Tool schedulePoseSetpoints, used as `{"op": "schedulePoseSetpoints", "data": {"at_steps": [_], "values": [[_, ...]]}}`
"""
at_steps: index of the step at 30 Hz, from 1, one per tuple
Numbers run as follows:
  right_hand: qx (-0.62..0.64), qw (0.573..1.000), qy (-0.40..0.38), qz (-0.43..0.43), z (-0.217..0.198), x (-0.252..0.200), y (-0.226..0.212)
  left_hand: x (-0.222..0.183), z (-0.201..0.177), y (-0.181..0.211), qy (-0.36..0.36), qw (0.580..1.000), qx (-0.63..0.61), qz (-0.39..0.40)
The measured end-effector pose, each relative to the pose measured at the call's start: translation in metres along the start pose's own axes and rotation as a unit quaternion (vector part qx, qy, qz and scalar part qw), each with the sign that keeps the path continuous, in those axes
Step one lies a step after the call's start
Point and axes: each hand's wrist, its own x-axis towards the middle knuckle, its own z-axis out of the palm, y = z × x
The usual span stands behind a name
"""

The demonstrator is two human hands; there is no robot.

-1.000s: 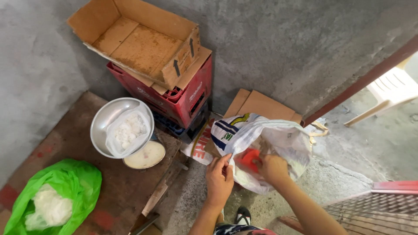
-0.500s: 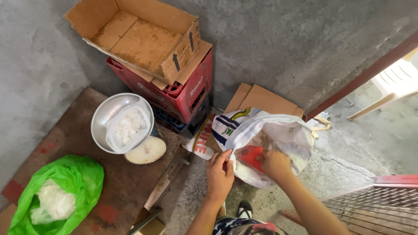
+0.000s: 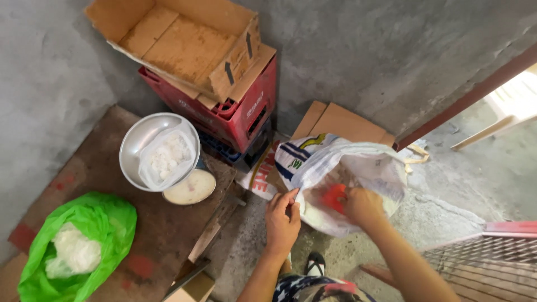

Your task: Measuring white powder into small plastic bags and weighing them on a scale.

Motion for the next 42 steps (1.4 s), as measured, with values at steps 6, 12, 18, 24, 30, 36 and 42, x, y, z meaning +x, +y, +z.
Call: {"op": "schedulePoseSetpoints", "data": {"at_steps": [6,12,18,24,30,36,42], "values": [[-0.020,0.999,0.049,-0.007,-0.020,-0.004,-0.007,-0.004,0.005,0.004,0.001,1.000,-0.011,-0.002],[0.022,0.995,0.079,-0.053,0.036,0.012,0.010,0.000,0.003,0.008,0.001,1.000,0.003,0.008],[-0.013,0.999,0.027,0.027,-0.006,-0.019,0.023,-0.007,0.010,0.001,-0.007,1.000,-0.011,0.005],[0.009,0.999,0.030,0.013,0.019,-0.025,0.014,-0.011,0.012,0.002,-0.019,1.000,-0.006,0.010],[0.002,1.000,0.008,0.007,0.034,-0.018,0.003,-0.013,0.012,0.004,-0.021,1.000,-0.007,0.002],[0.018,0.999,0.028,-0.005,0.045,0.002,-0.006,-0.009,0.010,0.004,-0.014,1.000,0.001,0.005],[0.022,0.996,0.081,-0.031,0.055,0.013,0.007,-0.008,0.009,-0.001,-0.030,0.999,-0.010,0.006]]}}
